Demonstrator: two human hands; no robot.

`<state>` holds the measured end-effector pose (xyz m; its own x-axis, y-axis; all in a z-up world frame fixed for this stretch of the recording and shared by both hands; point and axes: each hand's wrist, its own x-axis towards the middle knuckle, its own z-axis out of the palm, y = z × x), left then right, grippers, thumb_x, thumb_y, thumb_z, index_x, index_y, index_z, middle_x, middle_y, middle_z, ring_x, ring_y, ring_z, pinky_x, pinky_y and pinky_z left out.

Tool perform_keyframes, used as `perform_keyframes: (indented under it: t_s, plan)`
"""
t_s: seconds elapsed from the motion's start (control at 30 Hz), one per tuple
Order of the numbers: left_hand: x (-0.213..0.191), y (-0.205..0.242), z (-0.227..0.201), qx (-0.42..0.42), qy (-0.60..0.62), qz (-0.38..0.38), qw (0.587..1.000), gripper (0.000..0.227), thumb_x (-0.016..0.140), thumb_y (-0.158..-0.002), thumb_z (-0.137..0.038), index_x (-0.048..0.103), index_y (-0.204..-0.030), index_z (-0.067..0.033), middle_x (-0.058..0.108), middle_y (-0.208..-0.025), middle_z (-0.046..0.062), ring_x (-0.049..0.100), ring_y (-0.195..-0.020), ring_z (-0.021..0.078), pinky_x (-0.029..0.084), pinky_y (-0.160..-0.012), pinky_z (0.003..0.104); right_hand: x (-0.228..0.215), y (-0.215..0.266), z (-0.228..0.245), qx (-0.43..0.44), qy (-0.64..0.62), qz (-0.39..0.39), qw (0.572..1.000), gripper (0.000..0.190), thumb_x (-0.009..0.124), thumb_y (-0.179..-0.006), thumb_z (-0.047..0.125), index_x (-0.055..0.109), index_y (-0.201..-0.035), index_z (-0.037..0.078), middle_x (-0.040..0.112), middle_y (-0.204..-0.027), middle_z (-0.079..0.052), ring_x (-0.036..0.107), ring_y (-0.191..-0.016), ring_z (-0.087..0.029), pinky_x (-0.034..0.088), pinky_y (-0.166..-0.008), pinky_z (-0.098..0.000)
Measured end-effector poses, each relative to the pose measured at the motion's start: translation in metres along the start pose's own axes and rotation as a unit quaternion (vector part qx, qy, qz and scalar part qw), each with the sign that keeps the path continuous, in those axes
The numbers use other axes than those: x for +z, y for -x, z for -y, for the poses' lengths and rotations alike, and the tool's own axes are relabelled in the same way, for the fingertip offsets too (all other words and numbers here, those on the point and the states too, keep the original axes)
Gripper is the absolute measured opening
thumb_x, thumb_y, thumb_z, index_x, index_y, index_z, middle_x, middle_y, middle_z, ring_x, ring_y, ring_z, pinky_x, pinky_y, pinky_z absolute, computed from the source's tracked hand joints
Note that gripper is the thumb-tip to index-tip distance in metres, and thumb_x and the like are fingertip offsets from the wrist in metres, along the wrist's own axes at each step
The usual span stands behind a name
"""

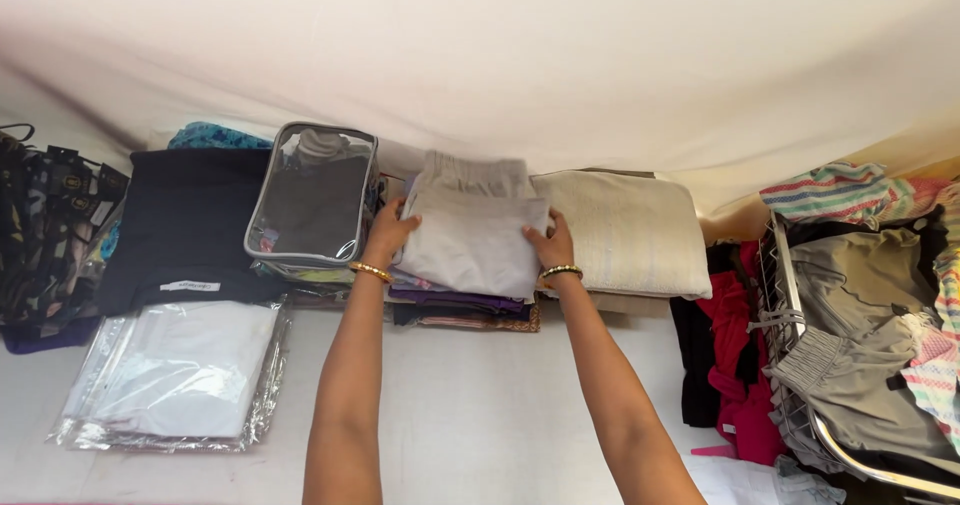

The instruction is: The person is folding various pieces of clothing and placing them into organized stacks.

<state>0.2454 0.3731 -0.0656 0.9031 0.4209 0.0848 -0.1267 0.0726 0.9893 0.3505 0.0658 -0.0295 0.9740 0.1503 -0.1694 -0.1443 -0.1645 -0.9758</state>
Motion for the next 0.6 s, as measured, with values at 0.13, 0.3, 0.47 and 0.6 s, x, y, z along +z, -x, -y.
perform_keyframes:
  t_s: [0.13,0.3,0.47,0.6]
  plan:
    - [-0.006,0.010,0.028,-0.131,-0.223,-0.066,0.964,0.062,0.078,-0.085,-0.016,0.056,-0.140,0.0014,0.068,-0.126,0.019,0.066,-0.110,0.0244,0.049,-0.095,0.033,0.001,-0.030,-0.067,-0.076,0.039,0.047,0.995,0.066,0.080,-0.084,0.014,0.049,-0.141,-0.002,0.068,-0.126,-0.020,0.070,-0.107,-0.025,0.058,-0.090,-0.0365]
    - [-0.007,0.022,0.015,-0.175,-0.124,-0.073,0.974,0.062,0.074,-0.085,-0.020,0.054,-0.140,0.0013,0.070,-0.122,0.017,0.071,-0.103,0.0251,0.055,-0.090,0.035,-0.003,-0.021,-0.057,-0.071,0.010,0.065,0.995,0.069,0.078,-0.085,0.015,0.045,-0.144,-0.001,0.067,-0.126,-0.019,0.071,-0.105,-0.025,0.060,-0.088,-0.0359]
    - [0.012,0.050,-0.028,-0.112,-0.362,-0.107,0.919,0.069,0.077,-0.087,-0.021,0.047,-0.147,-0.0082,0.060,-0.132,0.019,0.064,-0.108,0.0306,0.051,-0.093,0.041,-0.003,0.028,-0.008,-0.156,0.185,-0.058,0.969,0.082,0.076,-0.084,0.022,0.035,-0.153,0.005,0.052,-0.139,-0.021,0.063,-0.115,-0.028,0.058,-0.093,-0.0382]
    - [0.047,0.064,-0.014,0.097,-0.507,-0.124,0.847,0.050,0.068,-0.096,-0.018,0.056,-0.145,-0.0159,0.052,-0.151,0.011,0.052,-0.141,0.0298,0.044,-0.119,0.040,0.011,0.035,-0.028,-0.355,0.318,-0.056,0.878,0.075,0.070,-0.099,0.041,0.036,-0.158,0.009,0.041,-0.158,-0.016,0.042,-0.147,-0.033,0.038,-0.122,-0.0477]
